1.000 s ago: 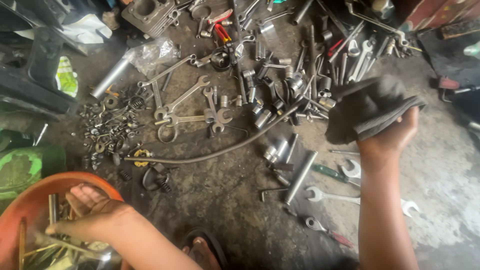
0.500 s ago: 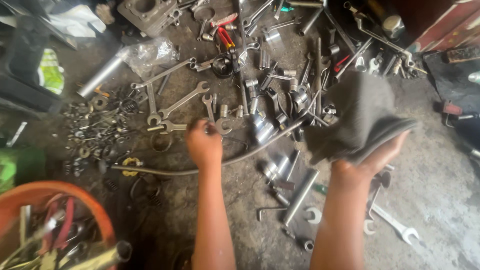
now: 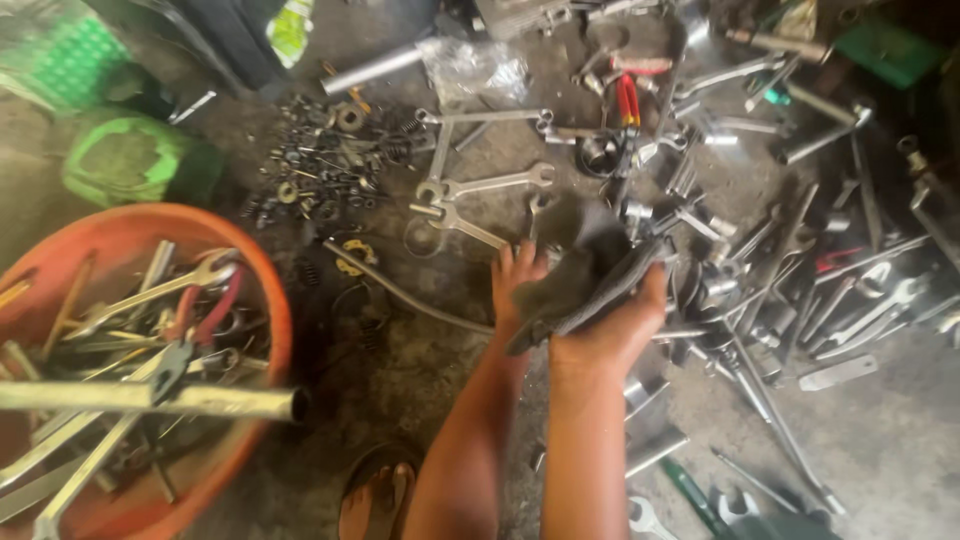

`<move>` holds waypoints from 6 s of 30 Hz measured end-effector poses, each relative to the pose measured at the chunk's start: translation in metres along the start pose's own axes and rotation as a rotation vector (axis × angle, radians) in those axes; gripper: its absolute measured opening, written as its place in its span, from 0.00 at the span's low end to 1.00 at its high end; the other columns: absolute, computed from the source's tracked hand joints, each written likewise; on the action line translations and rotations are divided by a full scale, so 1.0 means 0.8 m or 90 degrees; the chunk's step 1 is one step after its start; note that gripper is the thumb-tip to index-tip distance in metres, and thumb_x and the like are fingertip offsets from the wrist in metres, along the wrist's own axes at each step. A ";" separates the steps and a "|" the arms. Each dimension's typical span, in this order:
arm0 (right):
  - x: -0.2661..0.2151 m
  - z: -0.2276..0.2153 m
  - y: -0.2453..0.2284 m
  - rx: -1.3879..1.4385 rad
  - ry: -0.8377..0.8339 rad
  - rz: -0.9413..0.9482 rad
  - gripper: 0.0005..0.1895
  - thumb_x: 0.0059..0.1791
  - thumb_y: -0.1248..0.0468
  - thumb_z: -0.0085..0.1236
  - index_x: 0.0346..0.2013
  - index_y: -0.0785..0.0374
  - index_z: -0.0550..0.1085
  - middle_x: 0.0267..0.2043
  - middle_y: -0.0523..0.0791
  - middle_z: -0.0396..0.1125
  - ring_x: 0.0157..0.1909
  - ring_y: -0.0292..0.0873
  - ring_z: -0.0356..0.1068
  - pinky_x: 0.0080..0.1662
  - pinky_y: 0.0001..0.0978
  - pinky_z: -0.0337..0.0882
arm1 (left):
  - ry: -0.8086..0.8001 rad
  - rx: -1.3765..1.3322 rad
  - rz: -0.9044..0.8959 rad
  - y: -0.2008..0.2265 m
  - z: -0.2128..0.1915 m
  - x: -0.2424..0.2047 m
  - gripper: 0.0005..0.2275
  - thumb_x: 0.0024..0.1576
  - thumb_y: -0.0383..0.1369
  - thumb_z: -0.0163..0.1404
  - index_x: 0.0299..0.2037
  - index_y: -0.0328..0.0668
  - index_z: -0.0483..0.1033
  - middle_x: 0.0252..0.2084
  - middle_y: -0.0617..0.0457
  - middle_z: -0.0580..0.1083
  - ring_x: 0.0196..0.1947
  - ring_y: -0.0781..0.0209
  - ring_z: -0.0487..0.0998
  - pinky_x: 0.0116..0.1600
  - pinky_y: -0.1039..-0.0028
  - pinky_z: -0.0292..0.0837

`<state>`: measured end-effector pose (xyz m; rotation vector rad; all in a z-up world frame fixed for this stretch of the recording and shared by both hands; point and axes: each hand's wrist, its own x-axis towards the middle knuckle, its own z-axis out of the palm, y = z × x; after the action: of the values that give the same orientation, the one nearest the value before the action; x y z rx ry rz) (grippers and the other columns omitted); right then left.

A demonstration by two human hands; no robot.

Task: The person picks up various tools from a floor covered in mechanical parts, wipes them one by one using a dark cloth, and moves them into or near a red plastic bin.

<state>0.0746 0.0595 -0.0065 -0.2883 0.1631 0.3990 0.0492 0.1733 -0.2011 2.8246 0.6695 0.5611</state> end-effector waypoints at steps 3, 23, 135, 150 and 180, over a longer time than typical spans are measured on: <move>-0.008 0.003 -0.007 -0.050 0.158 0.014 0.26 0.56 0.50 0.33 0.51 0.64 0.74 0.51 0.49 0.71 0.54 0.48 0.71 0.57 0.41 0.73 | 0.040 -0.050 -0.019 -0.014 0.001 -0.042 0.16 0.56 0.41 0.50 0.51 0.46 0.77 0.59 0.45 0.68 0.60 0.34 0.66 0.58 0.46 0.64; -0.093 -0.076 -0.049 -0.163 0.052 -0.054 0.24 0.55 0.54 0.43 0.54 0.70 0.74 0.54 0.54 0.71 0.55 0.52 0.73 0.60 0.44 0.74 | 0.227 -1.352 -0.343 -0.038 -0.185 -0.121 0.23 0.72 0.39 0.48 0.64 0.19 0.67 0.57 0.26 0.77 0.35 0.50 0.79 0.41 0.62 0.74; -0.302 0.041 0.346 -0.318 -0.512 0.553 0.20 0.54 0.62 0.57 0.58 0.70 0.71 0.54 0.52 0.72 0.53 0.47 0.74 0.56 0.40 0.76 | 0.436 -0.891 -0.323 -0.235 -0.540 -0.320 0.15 0.60 0.21 0.53 0.58 0.30 0.74 0.47 0.51 0.77 0.40 0.67 0.75 0.43 0.78 0.74; -0.314 0.048 0.392 -0.571 -0.672 0.466 0.17 0.54 0.63 0.53 0.57 0.66 0.74 0.50 0.44 0.72 0.47 0.38 0.71 0.46 0.28 0.72 | 0.452 -0.797 -0.364 -0.264 -0.556 -0.364 0.18 0.57 0.13 0.49 0.57 0.35 0.72 0.54 0.52 0.75 0.52 0.64 0.76 0.57 0.75 0.72; -0.443 0.064 0.488 -0.717 -0.650 0.332 0.15 0.51 0.64 0.51 0.49 0.67 0.75 0.47 0.40 0.73 0.48 0.34 0.70 0.51 0.25 0.70 | 0.640 -0.796 -0.653 -0.370 -0.555 -0.412 0.11 0.61 0.36 0.56 0.39 0.32 0.79 0.34 0.56 0.76 0.34 0.68 0.73 0.42 0.78 0.69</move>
<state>-0.4001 0.2923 0.0218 -1.1119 -1.0536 1.0915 -0.5183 0.3216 0.0215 0.7629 1.1533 1.4184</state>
